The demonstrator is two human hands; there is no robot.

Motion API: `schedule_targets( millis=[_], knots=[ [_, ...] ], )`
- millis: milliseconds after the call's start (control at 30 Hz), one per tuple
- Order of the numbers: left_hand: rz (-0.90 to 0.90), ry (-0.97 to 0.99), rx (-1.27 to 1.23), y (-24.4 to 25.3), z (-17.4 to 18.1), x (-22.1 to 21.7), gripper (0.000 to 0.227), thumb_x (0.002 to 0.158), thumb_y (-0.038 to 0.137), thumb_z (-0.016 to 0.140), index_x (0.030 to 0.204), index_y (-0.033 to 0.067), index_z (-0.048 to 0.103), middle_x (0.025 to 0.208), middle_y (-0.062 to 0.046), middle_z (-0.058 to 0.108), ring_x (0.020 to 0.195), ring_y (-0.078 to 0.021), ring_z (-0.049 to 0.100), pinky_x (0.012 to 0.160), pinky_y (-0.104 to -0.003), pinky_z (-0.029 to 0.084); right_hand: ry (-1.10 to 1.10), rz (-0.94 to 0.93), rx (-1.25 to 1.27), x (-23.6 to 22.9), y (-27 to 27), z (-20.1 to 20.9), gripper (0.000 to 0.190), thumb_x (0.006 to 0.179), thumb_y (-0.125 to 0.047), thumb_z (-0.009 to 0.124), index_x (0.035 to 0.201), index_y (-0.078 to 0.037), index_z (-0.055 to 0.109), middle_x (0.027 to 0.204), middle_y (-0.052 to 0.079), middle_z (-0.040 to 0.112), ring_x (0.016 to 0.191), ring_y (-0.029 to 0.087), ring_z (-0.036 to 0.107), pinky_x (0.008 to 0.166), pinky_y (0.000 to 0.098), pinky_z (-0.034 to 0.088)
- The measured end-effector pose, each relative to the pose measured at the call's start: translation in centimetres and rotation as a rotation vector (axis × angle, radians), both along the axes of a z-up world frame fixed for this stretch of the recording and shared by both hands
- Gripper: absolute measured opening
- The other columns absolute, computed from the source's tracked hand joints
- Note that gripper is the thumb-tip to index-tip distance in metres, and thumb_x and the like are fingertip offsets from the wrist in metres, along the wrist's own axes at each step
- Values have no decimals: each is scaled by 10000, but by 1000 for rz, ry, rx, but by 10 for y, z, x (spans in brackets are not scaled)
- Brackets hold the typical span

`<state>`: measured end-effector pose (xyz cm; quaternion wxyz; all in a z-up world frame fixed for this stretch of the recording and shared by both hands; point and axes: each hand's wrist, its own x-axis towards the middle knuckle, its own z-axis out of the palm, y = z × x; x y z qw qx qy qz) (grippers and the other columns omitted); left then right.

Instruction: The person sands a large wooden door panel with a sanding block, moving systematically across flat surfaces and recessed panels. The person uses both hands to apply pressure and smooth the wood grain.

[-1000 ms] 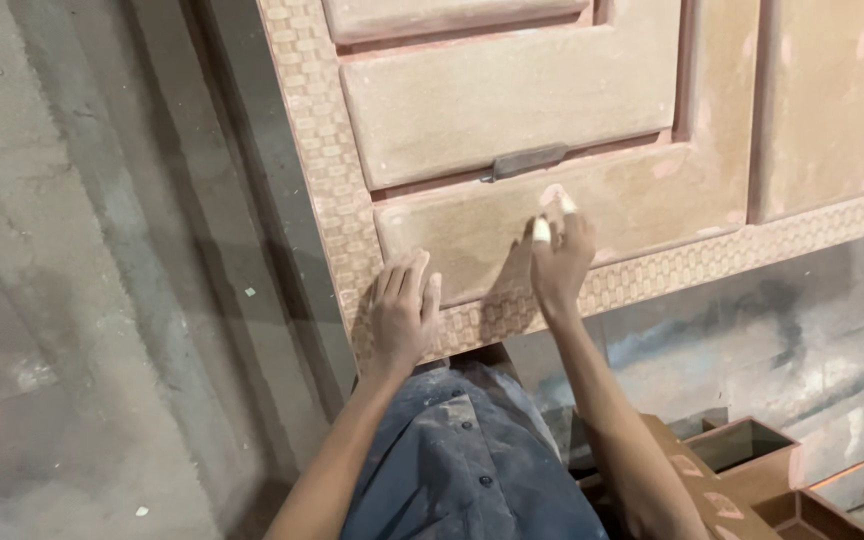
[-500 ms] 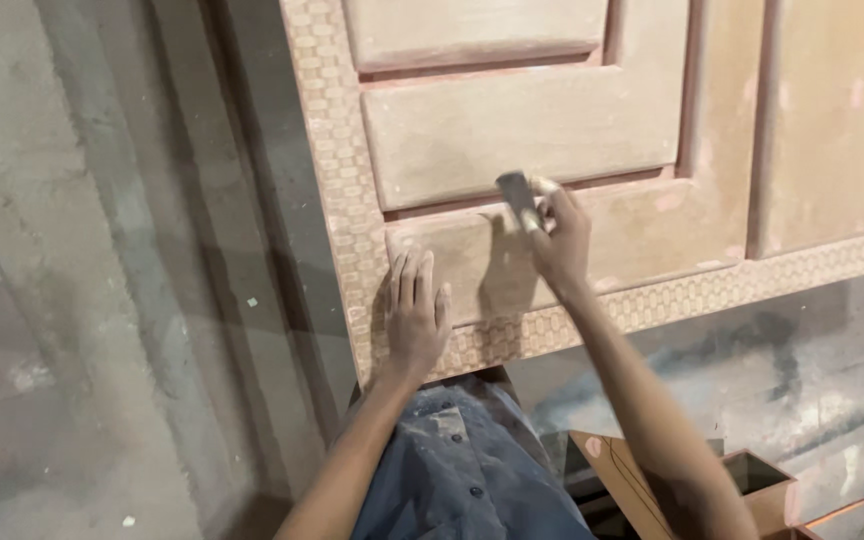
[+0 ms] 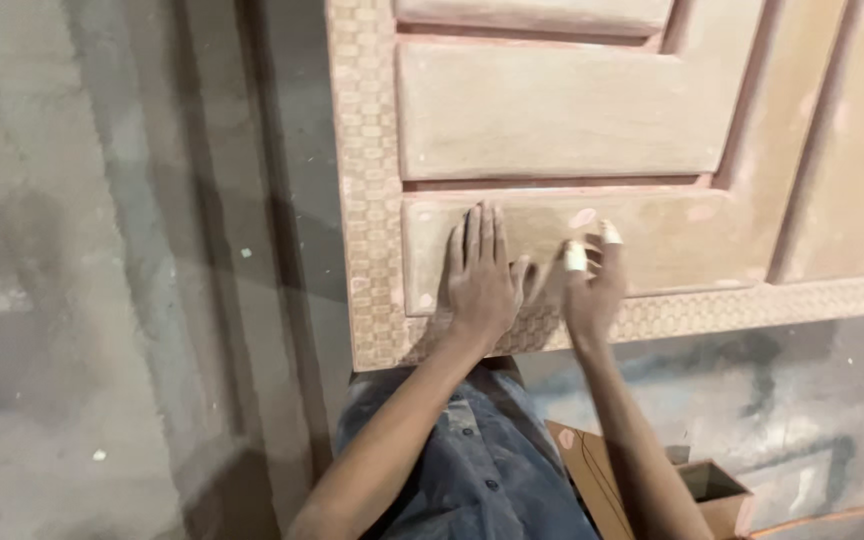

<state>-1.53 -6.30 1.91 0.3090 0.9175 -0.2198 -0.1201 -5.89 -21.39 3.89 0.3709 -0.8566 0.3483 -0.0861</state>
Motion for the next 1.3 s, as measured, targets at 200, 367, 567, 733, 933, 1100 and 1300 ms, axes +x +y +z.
schedule_targets(
  millis=[200, 367, 567, 733, 933, 1100, 1300],
  knots=[
    [39, -67, 136, 25, 7, -38, 819, 1025, 478, 404, 1575, -101, 223, 1667, -257, 239, 1556, -369, 204, 1262, -487, 149, -39, 103, -60, -35, -79, -6, 493, 1025, -110, 604, 1488, 18, 493, 1265, 223, 664, 1078, 297, 680, 843, 397, 549],
    [209, -140, 216, -6, -4, 12, 751, 1046, 409, 467, 1591, -77, 288, 1666, -213, 314, 1538, -315, 286, 1247, -490, 177, -45, 131, -117, -56, -137, -15, 435, 1079, -116, 588, 1484, 27, 516, 1269, 214, 674, 1073, 293, 682, 890, 395, 559],
    [277, -173, 316, 7, 13, -67, 675, 1032, 387, 469, 1570, -7, 365, 1647, -166, 351, 1548, -304, 290, 1256, -532, 172, -94, 186, -281, -76, -226, -34, 371, 1119, -94, 590, 1456, 43, 519, 1341, 250, 623, 1215, 354, 617, 1011, 424, 511],
    [462, -165, 331, -26, -12, 4, 737, 1048, 441, 475, 1513, -106, 309, 1626, -283, 296, 1526, -403, 234, 1250, -520, 140, 34, 97, -549, -83, -271, -66, 477, 1095, -225, 631, 1492, 18, 524, 1382, 240, 583, 1283, 420, 495, 1062, 546, 384],
    [132, 24, 115, -83, 4, -54, 860, 913, 423, 552, 1568, -43, 246, 1655, -199, 217, 1560, -332, 180, 1275, -496, 120, 18, 63, -659, -84, -270, -86, 469, 1121, -308, 558, 1491, -20, 566, 1528, 183, 528, 1406, 401, 426, 1119, 588, 299],
    [382, -102, 317, -12, 2, -30, 780, 1039, 418, 536, 1622, -21, 261, 1703, -171, 248, 1589, -315, 220, 1294, -499, 110, 25, 70, -683, -78, -264, -82, 463, 1111, -308, 557, 1465, -11, 576, 1530, 189, 527, 1402, 404, 413, 1103, 597, 273],
    [156, -56, 27, -123, 2, -10, 805, 1042, 446, 460, 1584, -93, 208, 1694, -216, 201, 1588, -347, 183, 1312, -502, 106, 39, 69, -631, -78, -264, -80, 487, 1092, -308, 537, 1473, -7, 563, 1540, 188, 506, 1402, 400, 413, 1102, 583, 285]
  ],
)
